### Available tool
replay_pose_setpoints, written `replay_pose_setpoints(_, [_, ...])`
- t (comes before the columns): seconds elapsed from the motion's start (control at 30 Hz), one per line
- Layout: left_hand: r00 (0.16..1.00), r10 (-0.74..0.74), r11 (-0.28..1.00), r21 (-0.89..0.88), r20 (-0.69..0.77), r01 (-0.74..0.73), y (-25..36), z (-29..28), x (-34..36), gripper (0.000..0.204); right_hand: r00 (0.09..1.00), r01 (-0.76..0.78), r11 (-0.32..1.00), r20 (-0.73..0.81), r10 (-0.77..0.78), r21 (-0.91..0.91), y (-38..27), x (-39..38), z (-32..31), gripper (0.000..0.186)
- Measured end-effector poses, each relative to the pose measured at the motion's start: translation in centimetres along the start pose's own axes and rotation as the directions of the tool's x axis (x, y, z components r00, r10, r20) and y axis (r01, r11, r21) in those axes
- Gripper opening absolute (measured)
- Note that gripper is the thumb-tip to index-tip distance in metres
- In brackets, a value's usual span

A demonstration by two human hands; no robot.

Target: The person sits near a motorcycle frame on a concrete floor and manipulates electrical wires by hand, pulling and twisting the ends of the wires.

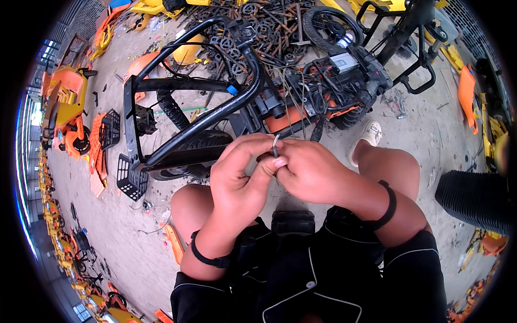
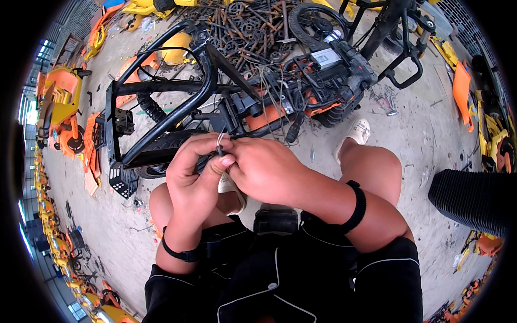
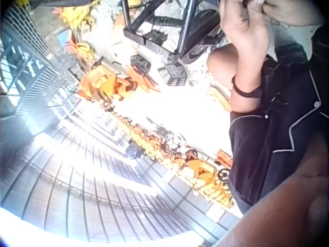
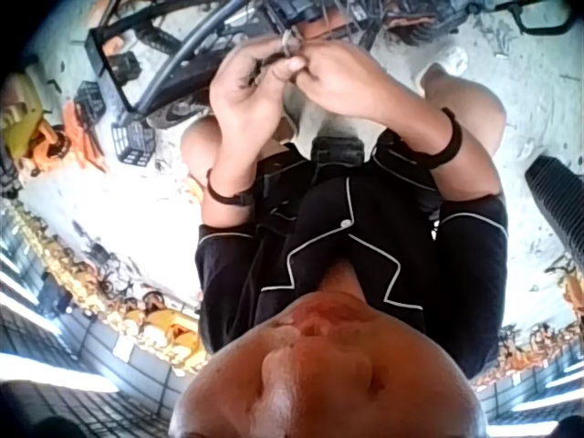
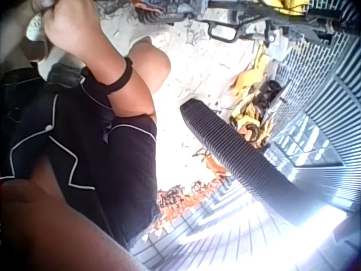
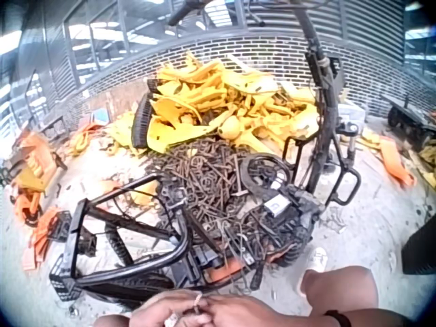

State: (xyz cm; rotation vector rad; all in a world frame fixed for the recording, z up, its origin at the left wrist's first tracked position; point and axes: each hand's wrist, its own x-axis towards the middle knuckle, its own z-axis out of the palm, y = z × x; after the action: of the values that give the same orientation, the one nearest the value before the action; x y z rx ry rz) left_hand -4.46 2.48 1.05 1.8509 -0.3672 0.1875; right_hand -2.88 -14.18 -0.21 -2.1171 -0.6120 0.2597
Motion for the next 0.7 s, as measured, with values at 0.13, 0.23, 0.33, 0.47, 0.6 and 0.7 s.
replay_pose_setpoints(0.13, [0.995, -0.091, 0.995, -0.026, 0.034, 0.092, 0.23, 0.02, 0.08, 0.026, 1.000, 0.012, 0.998, -0.019, -0.011, 0.062, 0.45, 0.08, 0.41, 0.018])
replay_pose_setpoints(0.23, [0.999, -0.027, 1.000, 0.008, 0.046, 0.027, 0.12, -0.10, 0.14, 0.027, 1.000, -0.009, 0.996, 0.005, 0.009, 0.090, 0.19, 0.17, 0.31, 0.017])
replay_pose_setpoints(0.33, [0.999, -0.038, 0.999, -0.033, 0.033, 0.039, -0.04, -0.20, 0.03, 0.025, 0.999, 0.023, 0.993, 0.031, -0.027, 0.117, 0.28, 0.02, 0.46, 0.016])
replay_pose_setpoints(0.47, [1.000, -0.030, 0.999, -0.033, 0.009, 0.030, -0.09, -0.25, -0.08, 0.023, 0.995, 0.041, 0.991, 0.081, -0.052, 0.130, 0.24, -0.08, 0.45, 0.016])
replay_pose_setpoints(0.6, [0.999, 0.035, 0.999, 0.008, -0.016, -0.035, -0.13, -0.24, -0.05, 0.020, 0.990, 0.045, 0.994, 0.128, -0.057, 0.095, 0.09, -0.01, 0.06, 0.017])
replay_pose_setpoints(0.7, [0.999, 0.033, 0.999, 0.003, -0.039, -0.033, 0.01, -0.17, -0.08, 0.018, 0.989, 0.025, 0.996, 0.145, -0.037, 0.084, -0.27, 0.05, -0.14, 0.018])
